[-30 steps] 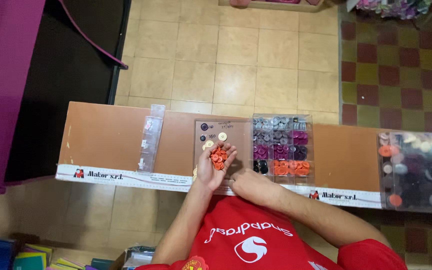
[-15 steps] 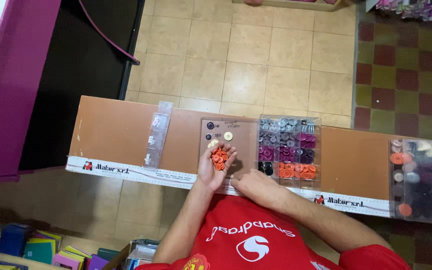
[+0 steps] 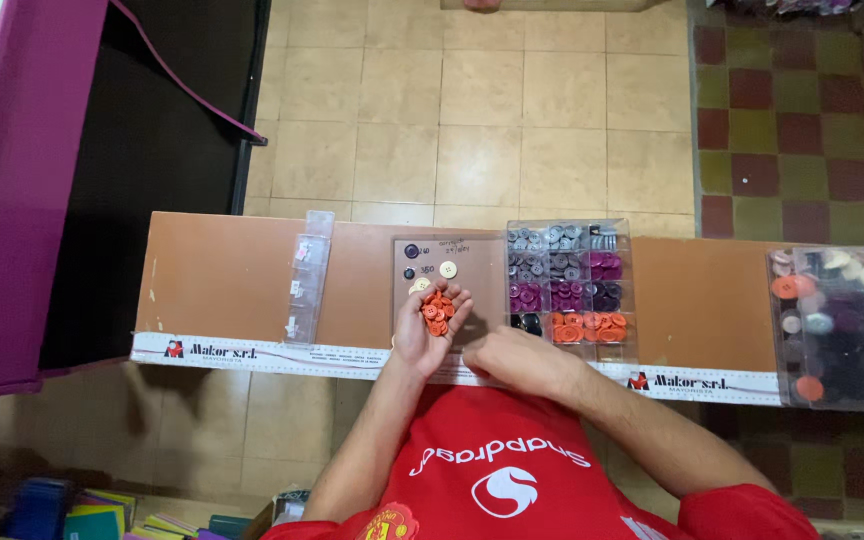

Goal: The person sorts various orange and beige buttons by hand, picking them from a central pile and placing them into partitioned plastic trays or onto a board. The person also handles purple and black buttons from adjacent containers.

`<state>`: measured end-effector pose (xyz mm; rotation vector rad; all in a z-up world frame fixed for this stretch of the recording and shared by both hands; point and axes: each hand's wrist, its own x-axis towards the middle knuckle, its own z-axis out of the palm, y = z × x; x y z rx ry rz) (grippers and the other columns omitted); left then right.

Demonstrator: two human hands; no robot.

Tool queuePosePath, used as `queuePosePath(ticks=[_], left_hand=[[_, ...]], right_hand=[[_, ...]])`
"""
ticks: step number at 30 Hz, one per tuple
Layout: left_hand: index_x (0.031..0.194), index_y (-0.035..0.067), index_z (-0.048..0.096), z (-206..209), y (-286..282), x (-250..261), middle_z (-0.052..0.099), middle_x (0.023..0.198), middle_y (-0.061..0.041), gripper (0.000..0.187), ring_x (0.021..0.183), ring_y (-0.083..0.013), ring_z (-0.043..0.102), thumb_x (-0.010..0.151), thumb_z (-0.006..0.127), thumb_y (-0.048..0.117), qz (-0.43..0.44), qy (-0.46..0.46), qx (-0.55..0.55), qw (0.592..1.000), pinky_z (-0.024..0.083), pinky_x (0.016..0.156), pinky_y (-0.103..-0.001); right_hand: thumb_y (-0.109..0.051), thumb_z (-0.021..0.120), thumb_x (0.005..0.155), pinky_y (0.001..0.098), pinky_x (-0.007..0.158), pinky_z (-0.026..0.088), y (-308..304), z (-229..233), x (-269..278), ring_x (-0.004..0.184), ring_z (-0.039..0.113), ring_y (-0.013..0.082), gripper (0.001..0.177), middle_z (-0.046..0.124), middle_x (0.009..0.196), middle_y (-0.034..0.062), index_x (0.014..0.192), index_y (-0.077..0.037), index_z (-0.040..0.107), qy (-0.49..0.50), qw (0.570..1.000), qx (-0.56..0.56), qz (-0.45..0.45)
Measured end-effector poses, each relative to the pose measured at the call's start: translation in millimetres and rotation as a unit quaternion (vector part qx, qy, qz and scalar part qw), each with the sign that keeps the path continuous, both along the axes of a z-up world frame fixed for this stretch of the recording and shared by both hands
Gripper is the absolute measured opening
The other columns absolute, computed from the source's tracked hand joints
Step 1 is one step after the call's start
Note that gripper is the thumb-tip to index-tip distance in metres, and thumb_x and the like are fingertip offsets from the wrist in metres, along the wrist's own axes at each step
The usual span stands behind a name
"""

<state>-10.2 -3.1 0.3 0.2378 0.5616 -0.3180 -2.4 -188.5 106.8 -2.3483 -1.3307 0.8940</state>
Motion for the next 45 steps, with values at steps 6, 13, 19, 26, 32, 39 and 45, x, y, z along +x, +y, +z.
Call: queuePosePath(ticks=[6,13,19,26,32,39,45], left_hand=[[0.116,0.008,0.063,5.0,-6.3,-4.6,0.073,0.112,-0.013,0.026,0.109,-0.0293,0.071,0.102,0.048,0.023,-0.010,0.014,0.014,1.000,0.059,0.101,-0.045],[0.115,0.011,0.055,26.4,-13.0,1.7,0.049,0.084,0.002,0.017,0.068,-0.0065,0.048,0.106,0.047,0.023,-0.062,-0.012,-0.023,0.998,0.044,0.050,-0.013],[0.110,0.015,0.050,48.0,-21.7,6.6,0.032,0.077,0.006,0.015,0.057,-0.0024,0.035,0.110,0.046,0.030,-0.114,-0.042,-0.040,0.992,0.031,0.038,-0.008],[0.112,0.015,0.058,58.7,-25.2,10.7,0.032,0.075,0.006,0.028,0.053,-0.0015,0.034,0.110,0.043,0.040,-0.210,-0.058,0.020,0.976,0.029,0.034,-0.008],[0.117,0.013,0.057,66.5,-30.4,10.0,0.033,0.074,0.004,0.032,0.053,-0.0018,0.035,0.109,0.044,0.041,-0.225,-0.067,0.060,0.970,0.029,0.034,-0.008],[0.122,0.010,0.056,62.0,-64.1,-6.3,0.047,0.084,-0.002,0.036,0.066,-0.0084,0.049,0.110,0.042,0.041,-0.134,-0.052,0.064,0.988,0.041,0.048,-0.011],[0.122,0.004,0.061,4.5,-80.0,-35.9,0.071,0.108,-0.016,0.033,0.098,-0.0281,0.075,0.108,0.051,0.032,0.002,-0.012,-0.007,1.000,0.064,0.090,-0.041]], right_hand=[[-0.004,0.066,0.077,0.0575,0.082,0.051,-22.0,44.0,12.7,0.090,0.067,0.0481,0.014,0.069,0.086,0.0218,0.091,-0.002,0.067,0.048,0.975,0.194,-0.101],[-0.006,0.080,0.082,0.0339,0.089,0.055,-116.9,66.2,10.0,0.090,0.074,0.0226,0.013,0.079,0.092,0.0002,0.083,-0.017,0.075,-0.078,0.846,0.321,-0.417],[0.009,0.082,0.085,0.0367,0.091,0.055,-147.7,58.7,-33.5,0.093,0.073,0.0281,0.019,0.076,0.094,0.0091,0.086,-0.006,0.071,-0.123,0.769,0.324,-0.537],[0.006,0.086,0.085,0.0341,0.089,0.055,-131.7,38.8,-70.3,0.090,0.075,0.0276,0.019,0.076,0.092,0.0104,0.083,-0.004,0.070,-0.127,0.707,0.334,-0.610],[0.002,0.084,0.085,0.0380,0.084,0.055,-102.7,14.9,-77.7,0.087,0.075,0.0300,0.016,0.078,0.091,0.0091,0.084,-0.008,0.071,-0.099,0.718,0.370,-0.582],[-0.002,0.080,0.088,0.0396,0.078,0.058,-90.7,11.5,-51.1,0.084,0.076,0.0308,0.012,0.079,0.091,0.0077,0.086,-0.010,0.071,-0.038,0.804,0.397,-0.441],[-0.015,0.080,0.091,0.0402,0.074,0.059,-93.8,-8.0,-41.8,0.079,0.073,0.0286,0.008,0.079,0.089,0.0031,0.087,-0.013,0.074,-0.038,0.825,0.426,-0.370]])
